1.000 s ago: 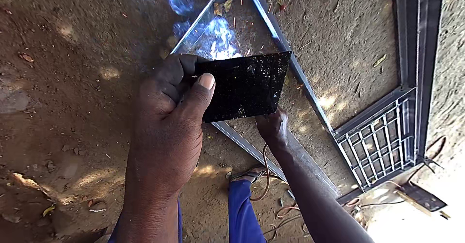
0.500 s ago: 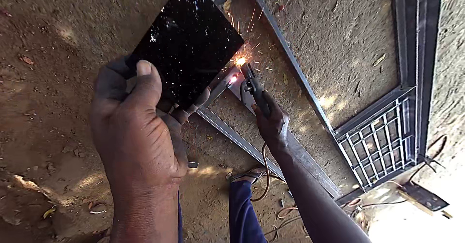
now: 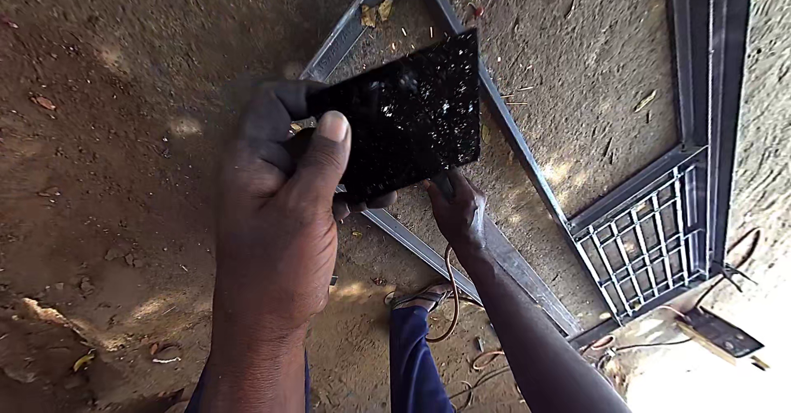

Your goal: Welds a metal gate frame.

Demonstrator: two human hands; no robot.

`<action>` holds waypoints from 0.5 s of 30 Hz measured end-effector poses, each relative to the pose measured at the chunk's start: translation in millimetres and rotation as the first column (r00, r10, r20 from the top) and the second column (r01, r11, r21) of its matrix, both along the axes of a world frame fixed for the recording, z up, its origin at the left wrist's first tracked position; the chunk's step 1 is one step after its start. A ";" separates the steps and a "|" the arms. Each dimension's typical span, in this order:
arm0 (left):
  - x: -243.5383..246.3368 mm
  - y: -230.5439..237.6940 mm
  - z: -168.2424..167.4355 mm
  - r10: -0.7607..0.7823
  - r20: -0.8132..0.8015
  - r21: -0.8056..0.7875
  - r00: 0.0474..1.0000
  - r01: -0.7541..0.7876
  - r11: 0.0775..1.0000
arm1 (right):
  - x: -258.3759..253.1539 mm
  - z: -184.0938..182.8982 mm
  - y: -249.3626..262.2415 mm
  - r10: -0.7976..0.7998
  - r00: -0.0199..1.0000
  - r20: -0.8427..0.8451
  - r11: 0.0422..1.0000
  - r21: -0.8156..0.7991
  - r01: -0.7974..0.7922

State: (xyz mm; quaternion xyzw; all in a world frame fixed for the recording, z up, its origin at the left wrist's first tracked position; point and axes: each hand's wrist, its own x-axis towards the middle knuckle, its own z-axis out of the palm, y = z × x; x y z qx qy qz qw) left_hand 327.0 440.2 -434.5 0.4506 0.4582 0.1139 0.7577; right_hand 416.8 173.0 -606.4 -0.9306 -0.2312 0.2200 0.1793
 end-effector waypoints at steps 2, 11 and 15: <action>-0.1 -1.1 -0.6 -0.076 0.019 0.016 0.997 0.075 0.997 | 0.2 0.2 -0.7 0.006 1.000 0.023 1.000 -0.001 -0.006; 0.0 -2.6 -1.4 -0.145 0.014 0.023 0.989 0.145 0.989 | 3.1 -3.7 -5.0 0.009 1.000 0.022 1.000 -0.028 -0.008; 0.1 -2.9 -2.1 -0.151 0.016 0.040 0.988 0.150 0.988 | 3.1 -3.4 -4.1 0.004 1.000 0.031 0.999 -0.033 -0.003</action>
